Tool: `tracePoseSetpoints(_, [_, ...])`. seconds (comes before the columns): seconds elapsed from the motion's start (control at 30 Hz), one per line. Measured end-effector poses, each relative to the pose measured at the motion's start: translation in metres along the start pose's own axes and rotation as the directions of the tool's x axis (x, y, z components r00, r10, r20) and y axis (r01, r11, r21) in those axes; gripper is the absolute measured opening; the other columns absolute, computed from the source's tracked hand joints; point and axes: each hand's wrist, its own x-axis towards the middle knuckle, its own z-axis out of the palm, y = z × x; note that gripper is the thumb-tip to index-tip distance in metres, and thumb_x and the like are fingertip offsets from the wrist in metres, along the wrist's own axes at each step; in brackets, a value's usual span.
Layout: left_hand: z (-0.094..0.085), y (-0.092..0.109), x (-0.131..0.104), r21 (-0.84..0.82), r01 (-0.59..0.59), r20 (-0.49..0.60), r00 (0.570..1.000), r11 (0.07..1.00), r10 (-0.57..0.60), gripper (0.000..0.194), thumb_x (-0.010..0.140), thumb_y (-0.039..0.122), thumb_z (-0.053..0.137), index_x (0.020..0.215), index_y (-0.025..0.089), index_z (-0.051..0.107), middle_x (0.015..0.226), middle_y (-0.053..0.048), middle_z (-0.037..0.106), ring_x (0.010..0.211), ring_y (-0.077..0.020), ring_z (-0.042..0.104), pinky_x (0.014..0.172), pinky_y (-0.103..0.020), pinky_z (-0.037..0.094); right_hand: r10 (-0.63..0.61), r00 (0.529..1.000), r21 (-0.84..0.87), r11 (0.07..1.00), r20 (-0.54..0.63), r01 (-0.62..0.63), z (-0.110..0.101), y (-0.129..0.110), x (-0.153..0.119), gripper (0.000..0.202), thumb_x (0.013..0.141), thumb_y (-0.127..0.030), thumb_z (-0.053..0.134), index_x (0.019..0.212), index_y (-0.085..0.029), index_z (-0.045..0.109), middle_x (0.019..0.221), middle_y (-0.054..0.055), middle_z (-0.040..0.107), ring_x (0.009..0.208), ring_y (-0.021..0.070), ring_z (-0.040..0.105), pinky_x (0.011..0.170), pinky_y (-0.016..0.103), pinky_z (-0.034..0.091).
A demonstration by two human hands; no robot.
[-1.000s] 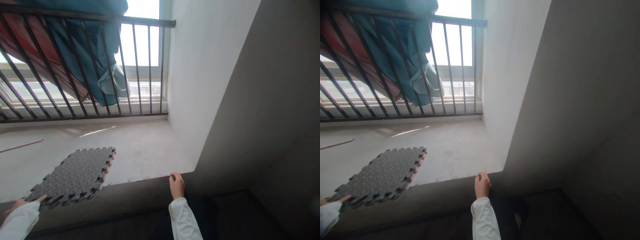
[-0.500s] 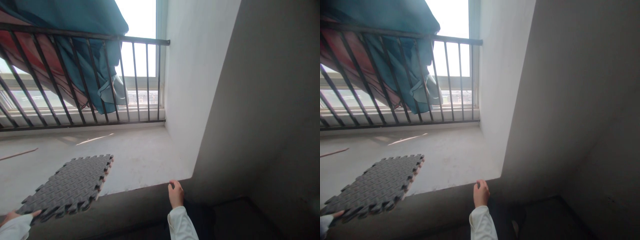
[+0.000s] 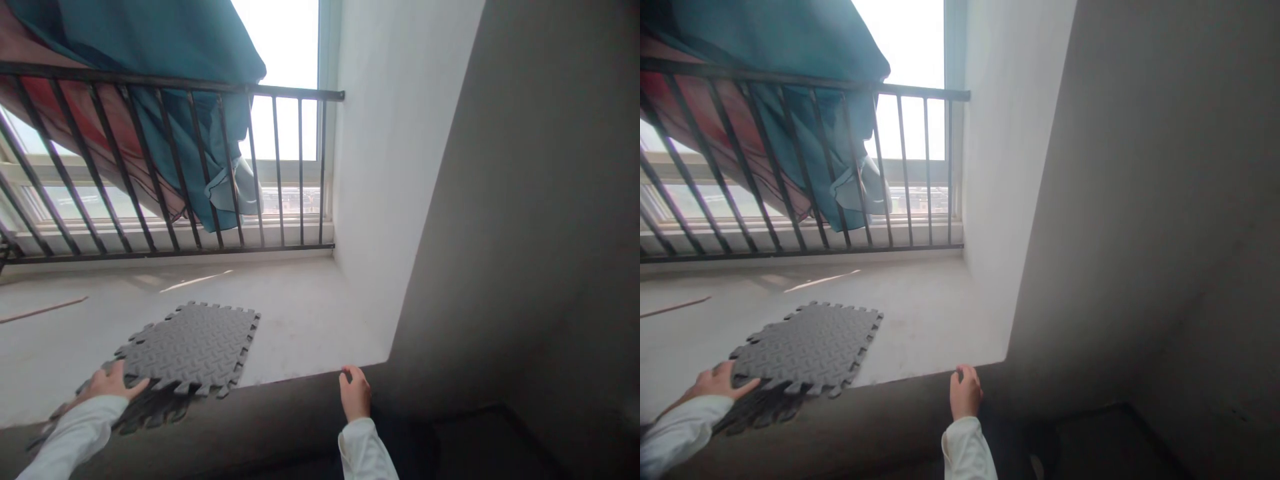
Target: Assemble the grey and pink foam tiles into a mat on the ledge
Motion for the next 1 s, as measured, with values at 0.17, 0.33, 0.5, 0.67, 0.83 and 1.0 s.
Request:
tracePoseSetpoints(0.17, [-0.007,0.080,-0.042,0.018,-0.232,0.010,0.973,0.973,0.232,0.064,0.078,0.051,0.029,0.132,0.018,0.024,0.129,-0.020,0.042,0.108,-0.0308,0.049,0.084,-0.041,0.033,-0.014,1.000,-0.027,1.000,-0.019,0.014,-0.001,-0.001,-0.001,0.023,0.066,-0.020,0.044,0.077,-0.019,0.065,0.089,0.009,0.066,0.086,0.0213,0.061,0.076,0.030,0.044])
tracePoseSetpoints(0.33, [-0.012,0.159,-0.100,-0.070,-0.374,0.025,0.926,0.925,0.376,0.066,0.076,0.051,0.034,0.134,0.019,0.026,0.119,-0.022,0.049,0.100,-0.0328,0.054,0.079,-0.044,0.038,-0.001,0.999,-0.007,1.000,-0.047,0.000,-0.002,-0.002,-0.003,0.024,0.066,-0.019,0.043,0.078,-0.019,0.064,0.092,0.009,0.065,0.085,0.0203,0.060,0.077,0.029,0.044])
tracePoseSetpoints(0.5, [0.005,0.227,-0.154,-0.188,-0.428,-0.032,0.902,0.884,0.430,0.074,0.073,0.052,0.040,0.133,0.013,0.026,0.111,-0.023,0.052,0.096,-0.0306,0.057,0.077,-0.040,0.040,0.020,0.997,0.025,1.000,-0.075,-0.018,0.001,0.001,-0.002,0.031,0.065,-0.015,0.041,0.087,-0.015,0.063,0.100,0.013,0.061,0.087,0.0200,0.060,0.080,0.029,0.043])
tracePoseSetpoints(0.67, [0.018,0.274,-0.194,-0.200,-0.479,0.021,0.870,0.855,0.492,0.075,0.071,0.053,0.044,0.133,0.015,0.026,0.110,-0.022,0.053,0.094,-0.0298,0.057,0.075,-0.040,0.041,0.021,0.997,0.063,0.998,-0.080,-0.016,0.003,0.012,-0.001,0.031,0.064,-0.015,0.042,0.086,-0.015,0.063,0.100,0.013,0.060,0.088,0.0203,0.059,0.082,0.028,0.043])
tracePoseSetpoints(0.83, [0.016,0.294,-0.214,-0.213,-0.518,0.014,0.846,0.829,0.532,0.075,0.071,0.053,0.043,0.132,0.012,0.027,0.107,-0.025,0.054,0.089,-0.0296,0.058,0.071,-0.039,0.040,0.030,0.987,0.062,0.998,-0.157,-0.021,0.005,0.013,-0.001,0.030,0.062,-0.013,0.042,0.083,-0.015,0.064,0.099,0.013,0.061,0.088,0.0212,0.059,0.083,0.031,0.043])
tracePoseSetpoints(1.0, [0.010,0.303,-0.223,-0.200,-0.494,0.094,0.850,0.846,0.518,0.075,0.073,0.051,0.045,0.133,0.011,0.026,0.108,-0.027,0.054,0.094,-0.0308,0.057,0.070,-0.039,0.039,0.047,0.990,0.039,0.998,-0.130,-0.042,0.009,0.010,-0.002,0.030,0.063,-0.013,0.042,0.084,-0.016,0.064,0.100,0.013,0.061,0.093,0.0218,0.058,0.082,0.030,0.042])
